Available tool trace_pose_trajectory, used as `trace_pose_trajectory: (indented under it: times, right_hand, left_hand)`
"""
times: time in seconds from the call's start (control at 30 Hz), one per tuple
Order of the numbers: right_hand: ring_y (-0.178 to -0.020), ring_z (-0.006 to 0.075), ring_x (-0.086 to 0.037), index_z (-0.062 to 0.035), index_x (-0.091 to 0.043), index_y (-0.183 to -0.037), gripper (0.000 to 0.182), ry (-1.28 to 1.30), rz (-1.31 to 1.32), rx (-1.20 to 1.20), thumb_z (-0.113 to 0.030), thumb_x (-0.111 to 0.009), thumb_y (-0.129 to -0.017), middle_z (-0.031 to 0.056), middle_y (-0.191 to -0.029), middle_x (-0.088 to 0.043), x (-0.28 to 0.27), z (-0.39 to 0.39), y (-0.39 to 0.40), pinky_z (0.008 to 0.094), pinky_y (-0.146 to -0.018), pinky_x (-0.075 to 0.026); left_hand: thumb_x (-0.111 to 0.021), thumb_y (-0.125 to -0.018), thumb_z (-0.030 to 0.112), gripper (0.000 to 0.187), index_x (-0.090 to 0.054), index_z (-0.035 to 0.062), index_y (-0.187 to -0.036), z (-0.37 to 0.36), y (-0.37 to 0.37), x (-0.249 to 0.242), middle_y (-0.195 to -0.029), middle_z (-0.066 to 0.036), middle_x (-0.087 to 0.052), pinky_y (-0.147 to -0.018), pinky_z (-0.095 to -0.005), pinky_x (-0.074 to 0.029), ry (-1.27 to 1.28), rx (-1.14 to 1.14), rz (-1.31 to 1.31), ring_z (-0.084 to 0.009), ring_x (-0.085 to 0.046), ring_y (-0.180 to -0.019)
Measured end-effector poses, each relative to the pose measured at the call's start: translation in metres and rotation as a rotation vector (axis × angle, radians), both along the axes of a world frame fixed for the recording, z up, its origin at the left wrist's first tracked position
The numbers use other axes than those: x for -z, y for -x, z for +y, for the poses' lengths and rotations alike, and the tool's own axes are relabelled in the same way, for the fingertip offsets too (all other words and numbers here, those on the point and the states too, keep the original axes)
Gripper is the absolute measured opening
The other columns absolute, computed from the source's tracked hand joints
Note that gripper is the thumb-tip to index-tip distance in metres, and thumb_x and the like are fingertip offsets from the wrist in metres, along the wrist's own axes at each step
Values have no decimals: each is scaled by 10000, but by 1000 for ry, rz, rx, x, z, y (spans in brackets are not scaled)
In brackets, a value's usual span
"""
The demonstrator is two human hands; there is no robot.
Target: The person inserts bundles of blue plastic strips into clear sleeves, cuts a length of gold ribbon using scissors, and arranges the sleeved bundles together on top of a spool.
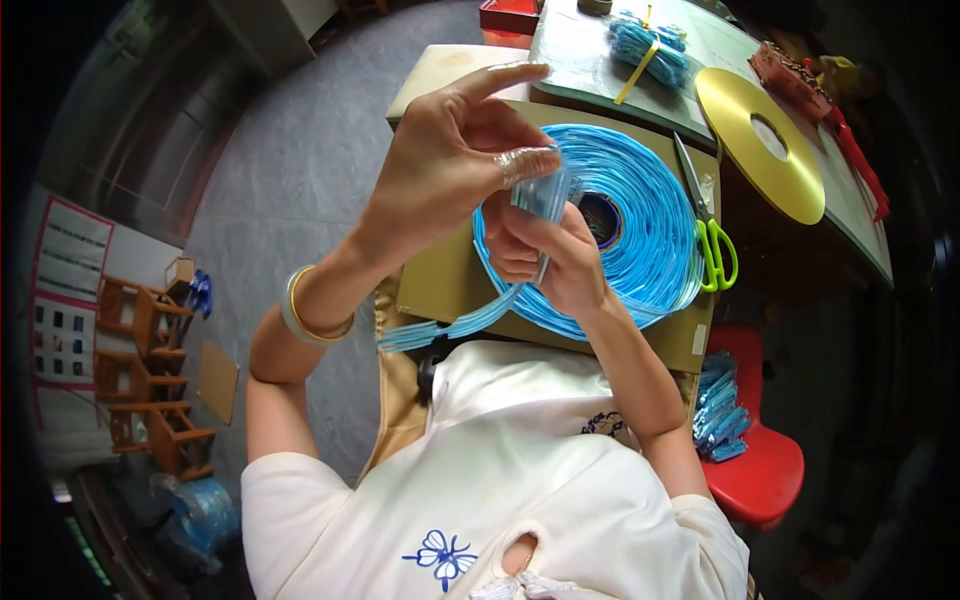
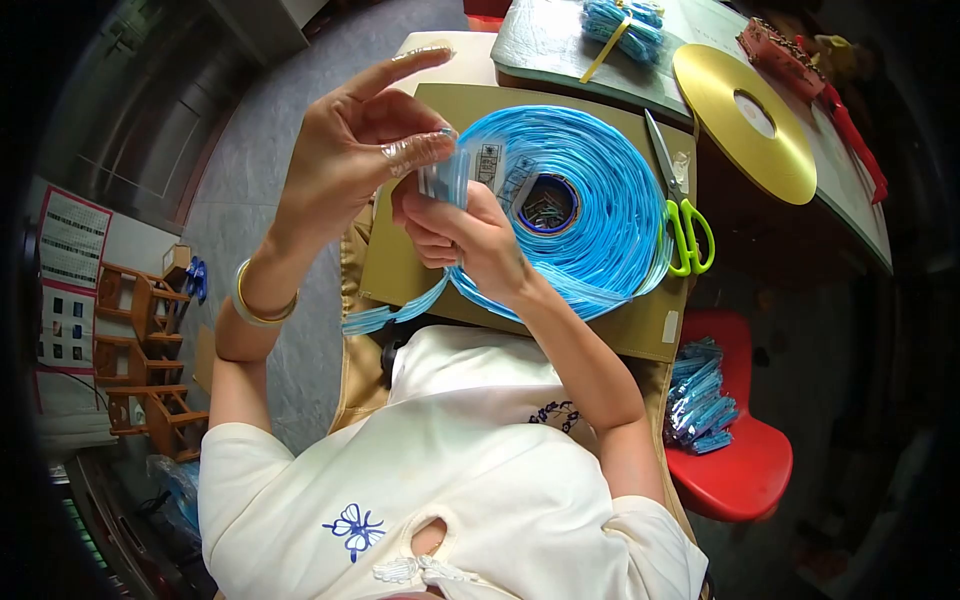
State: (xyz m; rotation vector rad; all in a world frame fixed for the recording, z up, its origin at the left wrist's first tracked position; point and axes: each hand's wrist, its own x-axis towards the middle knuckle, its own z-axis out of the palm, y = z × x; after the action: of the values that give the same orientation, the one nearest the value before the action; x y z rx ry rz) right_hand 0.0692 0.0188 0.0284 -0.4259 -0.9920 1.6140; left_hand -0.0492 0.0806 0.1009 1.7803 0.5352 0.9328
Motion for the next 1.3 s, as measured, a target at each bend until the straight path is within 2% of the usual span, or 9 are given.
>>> trace_pose_trajectory:
  times: [0.2,0.27,0.37,0.57,0.87,1.03,1.1,1.23,1.3]
  right_hand:
    - [-442,59,-235,-93,-434,-748,249,-9,149,-23,-281,-383,-904,-38,-543,-292,-5,6,-9,207,-399,-180]
    - [-443,62,-232,-118,-401,-703,265,-127,283,-6,-271,-346,-912,-29,-547,-291,-16,8,-21,214,-396,-185]
    - [-430,54,-230,-149,-389,-682,262,-343,414,103,-262,-317,-907,-41,-538,-300,-41,9,-54,223,-386,-194]
    - [-438,63,-227,-136,-388,-706,249,-438,428,307,-242,-295,-911,-23,-556,-323,-60,-8,-96,233,-393,-195]
    - [-442,49,-276,-112,-445,-751,248,-441,286,483,-266,-328,-906,-20,-561,-382,-48,-6,-102,221,-401,-212]
    - [-460,36,-350,-99,-517,-845,325,-210,-119,676,-372,-351,-908,-11,-600,-474,-41,0,-83,206,-410,-243]
    - [-508,37,-412,-90,-556,-907,397,-220,-491,856,-448,-386,-891,2,-669,-535,-42,1,-61,193,-439,-281]
    - [-549,59,-445,-67,-567,-904,429,-143,-422,913,-459,-392,-890,27,-707,-550,-30,3,-31,182,-480,-305]
    - [-614,83,-479,-46,-559,-911,382,-113,-150,696,-400,-415,-886,48,-743,-552,-35,0,-22,203,-548,-349]
  left_hand:
    - [-702,-749,154,657,-358,-26,-1278,11,-10,15,-933,-129,-627,-641,-212,-503,148,100,-152,-123,-608,-767]
    - [-697,-756,205,717,-301,-41,-1302,16,0,19,-927,-140,-628,-653,-229,-504,409,440,-39,-143,-612,-776]
    - [-697,-745,199,713,-316,6,-1316,13,5,45,-813,-130,-638,-663,-274,-539,706,574,273,-190,-640,-719]
    - [-695,-739,149,709,-312,1,-1317,16,9,24,-836,-154,-644,-622,-281,-546,541,542,193,-209,-649,-693]
    - [-673,-695,-14,740,-290,-4,-1327,17,17,-17,-863,-162,-656,-593,-270,-552,326,776,-13,-193,-653,-639]
    - [-702,-678,-11,782,-280,10,-1336,7,2,-30,-844,-132,-662,-605,-244,-547,225,566,-191,-171,-649,-655]
    - [-707,-682,4,751,-309,5,-1319,2,-16,-25,-843,-137,-662,-610,-243,-545,179,478,-245,-175,-652,-665]
    - [-723,-693,51,662,-396,-11,-1266,-4,-44,-11,-842,-154,-663,-626,-238,-540,46,216,-397,-188,-659,-696]
    - [-730,-689,63,665,-400,-17,-1260,-3,-47,-8,-841,-150,-665,-595,-219,-527,67,117,-373,-166,-646,-658]
